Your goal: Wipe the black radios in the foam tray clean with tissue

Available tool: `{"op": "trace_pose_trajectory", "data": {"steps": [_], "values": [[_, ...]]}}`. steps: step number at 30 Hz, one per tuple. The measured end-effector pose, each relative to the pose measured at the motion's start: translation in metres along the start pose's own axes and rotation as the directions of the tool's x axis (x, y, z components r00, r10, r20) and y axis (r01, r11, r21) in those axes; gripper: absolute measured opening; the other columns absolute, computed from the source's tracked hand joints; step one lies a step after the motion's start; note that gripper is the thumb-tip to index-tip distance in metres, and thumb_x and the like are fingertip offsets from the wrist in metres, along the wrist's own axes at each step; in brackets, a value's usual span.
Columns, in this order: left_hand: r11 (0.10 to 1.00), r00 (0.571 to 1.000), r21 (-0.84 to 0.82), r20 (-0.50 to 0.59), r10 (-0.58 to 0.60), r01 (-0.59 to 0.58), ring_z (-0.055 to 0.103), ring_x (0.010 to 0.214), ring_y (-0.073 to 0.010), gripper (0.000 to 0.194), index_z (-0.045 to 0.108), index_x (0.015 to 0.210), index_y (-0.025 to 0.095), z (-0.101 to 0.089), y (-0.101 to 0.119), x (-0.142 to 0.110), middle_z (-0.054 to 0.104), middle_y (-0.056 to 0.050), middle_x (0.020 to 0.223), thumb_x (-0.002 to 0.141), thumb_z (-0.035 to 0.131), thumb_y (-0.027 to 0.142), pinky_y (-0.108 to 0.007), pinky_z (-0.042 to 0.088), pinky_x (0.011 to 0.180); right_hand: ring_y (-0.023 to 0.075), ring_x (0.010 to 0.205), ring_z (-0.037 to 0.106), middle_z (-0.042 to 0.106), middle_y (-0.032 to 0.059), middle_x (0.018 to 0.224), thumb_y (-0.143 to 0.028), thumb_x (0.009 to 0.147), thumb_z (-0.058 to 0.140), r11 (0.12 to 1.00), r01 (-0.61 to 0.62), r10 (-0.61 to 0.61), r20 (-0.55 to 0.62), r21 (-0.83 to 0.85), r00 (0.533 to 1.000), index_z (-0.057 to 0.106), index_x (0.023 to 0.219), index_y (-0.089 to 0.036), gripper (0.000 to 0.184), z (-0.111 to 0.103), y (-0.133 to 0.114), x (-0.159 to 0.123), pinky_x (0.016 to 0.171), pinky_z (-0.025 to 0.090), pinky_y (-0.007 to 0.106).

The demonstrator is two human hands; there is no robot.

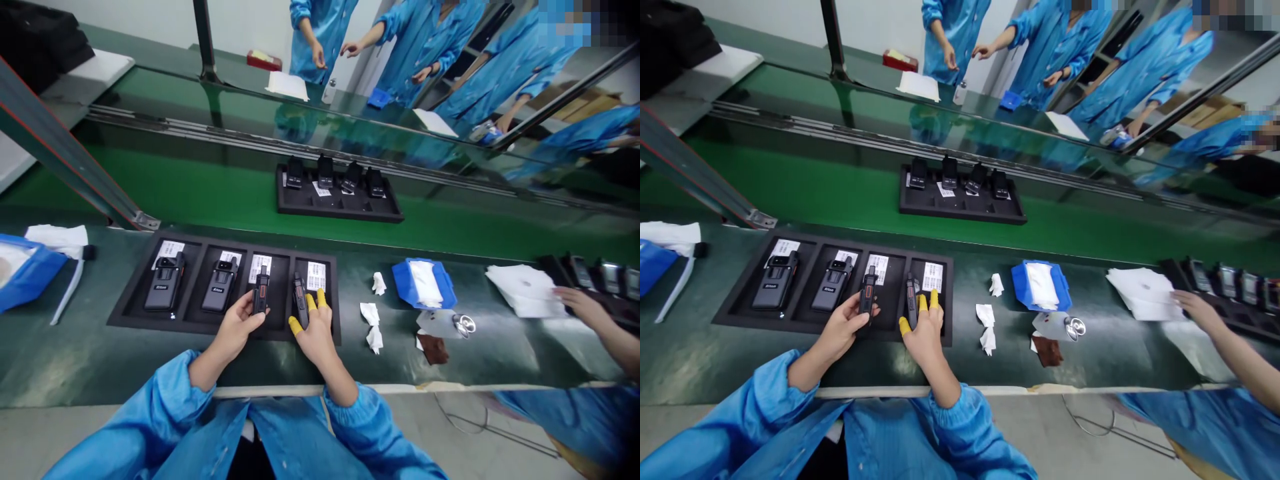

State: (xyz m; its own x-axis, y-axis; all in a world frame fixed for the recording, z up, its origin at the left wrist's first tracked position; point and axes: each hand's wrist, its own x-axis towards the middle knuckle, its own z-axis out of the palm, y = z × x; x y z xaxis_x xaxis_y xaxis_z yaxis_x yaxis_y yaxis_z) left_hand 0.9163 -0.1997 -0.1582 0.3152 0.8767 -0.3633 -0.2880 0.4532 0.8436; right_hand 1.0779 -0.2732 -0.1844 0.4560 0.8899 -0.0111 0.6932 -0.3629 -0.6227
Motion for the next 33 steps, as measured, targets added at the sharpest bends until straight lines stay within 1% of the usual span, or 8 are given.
{"op": "trace_pose_trajectory", "data": {"steps": [6,10,13,21,26,29,31,33], "values": [[0.999,1.000,-0.023,-0.005,-0.030,0.030,0.065,0.085,-0.0205,0.059,0.063,0.099,0.015,0.001,0.002,-0.001,0.068,-0.006,0.096,0.046,0.085,0.032,-0.042,0.048,0.094,0.0259,0.135,0.032,0.034,0.0176,0.144,-0.031,0.083,0.047,0.965,0.008,0.019,-0.100,0.260,0.995,0.048,0.131,-0.008,0.053,-0.007,-0.004,-0.003,0.111,0.031,0.044],[0.992,0.992,-0.073,0.081,-0.093,0.099,0.066,0.086,-0.0247,0.055,0.061,0.100,0.017,0.004,0.004,-0.006,0.068,-0.009,0.098,0.054,0.081,0.040,-0.049,0.048,0.093,0.0184,0.124,0.047,0.050,0.0108,0.134,-0.032,0.087,0.044,0.888,0.075,-0.028,-0.110,0.453,0.994,0.038,0.139,-0.014,0.055,-0.016,-0.016,-0.007,0.107,0.039,0.035],[0.980,0.981,-0.124,0.135,-0.139,0.156,0.066,0.084,-0.0255,0.051,0.060,0.099,0.019,0.008,0.007,-0.010,0.069,-0.009,0.096,0.057,0.080,0.040,-0.054,0.050,0.089,0.0177,0.123,0.048,0.051,0.0100,0.133,-0.032,0.086,0.046,0.871,0.100,-0.047,-0.120,0.482,0.992,0.038,0.138,-0.015,0.055,-0.021,-0.024,-0.009,0.107,0.040,0.034],[0.984,0.986,-0.091,0.082,-0.143,0.150,0.063,0.076,-0.0175,0.050,0.064,0.091,0.017,0.008,0.009,-0.011,0.067,-0.006,0.089,0.050,0.085,0.038,-0.043,0.054,0.084,0.0192,0.127,0.043,0.046,0.0111,0.135,-0.030,0.084,0.049,0.880,0.160,-0.094,-0.166,0.446,0.982,0.039,0.136,-0.015,0.055,-0.025,-0.033,-0.021,0.110,0.036,0.040],[0.983,0.986,-0.101,0.083,-0.146,0.154,0.059,0.069,-0.0137,0.057,0.066,0.092,0.016,0.008,0.009,-0.015,0.064,-0.003,0.082,0.046,0.087,0.040,-0.030,0.055,0.071,0.0203,0.129,0.042,0.044,0.0118,0.137,-0.033,0.084,0.051,0.835,0.123,-0.056,-0.140,0.536,0.989,0.036,0.138,-0.015,0.058,-0.027,-0.032,-0.024,0.112,0.034,0.041],[0.976,0.987,-0.164,0.087,-0.132,0.145,0.055,0.062,-0.0114,0.063,0.065,0.095,0.018,0.007,0.009,-0.017,0.060,0.001,0.071,0.045,0.086,0.048,-0.027,0.054,0.063,0.0205,0.122,0.049,0.048,0.0108,0.134,-0.038,0.083,0.053,0.634,0.027,0.037,-0.065,0.773,0.997,0.036,0.137,-0.016,0.061,-0.030,-0.033,-0.022,0.105,0.043,0.041],[0.961,0.985,-0.221,0.075,-0.153,0.166,0.061,0.070,-0.0160,0.061,0.064,0.100,0.021,0.004,0.010,-0.018,0.063,0.000,0.076,0.049,0.084,0.049,-0.035,0.055,0.071,0.0194,0.101,0.062,0.059,0.0089,0.118,-0.043,0.083,0.052,0.357,-0.127,0.122,0.089,0.925,0.989,0.037,0.135,-0.018,0.059,-0.031,-0.034,-0.019,0.084,0.056,0.037],[0.934,0.972,-0.278,0.129,-0.196,0.225,0.064,0.090,-0.0249,0.060,0.058,0.114,0.027,0.001,0.012,-0.019,0.067,-0.005,0.100,0.061,0.079,0.046,-0.048,0.052,0.086,0.0157,0.073,0.065,0.065,0.0054,0.095,-0.047,0.083,0.053,0.072,-0.275,0.167,0.260,0.959,0.951,0.043,0.128,-0.018,0.054,-0.031,-0.033,-0.015,0.058,0.056,0.028]]}}
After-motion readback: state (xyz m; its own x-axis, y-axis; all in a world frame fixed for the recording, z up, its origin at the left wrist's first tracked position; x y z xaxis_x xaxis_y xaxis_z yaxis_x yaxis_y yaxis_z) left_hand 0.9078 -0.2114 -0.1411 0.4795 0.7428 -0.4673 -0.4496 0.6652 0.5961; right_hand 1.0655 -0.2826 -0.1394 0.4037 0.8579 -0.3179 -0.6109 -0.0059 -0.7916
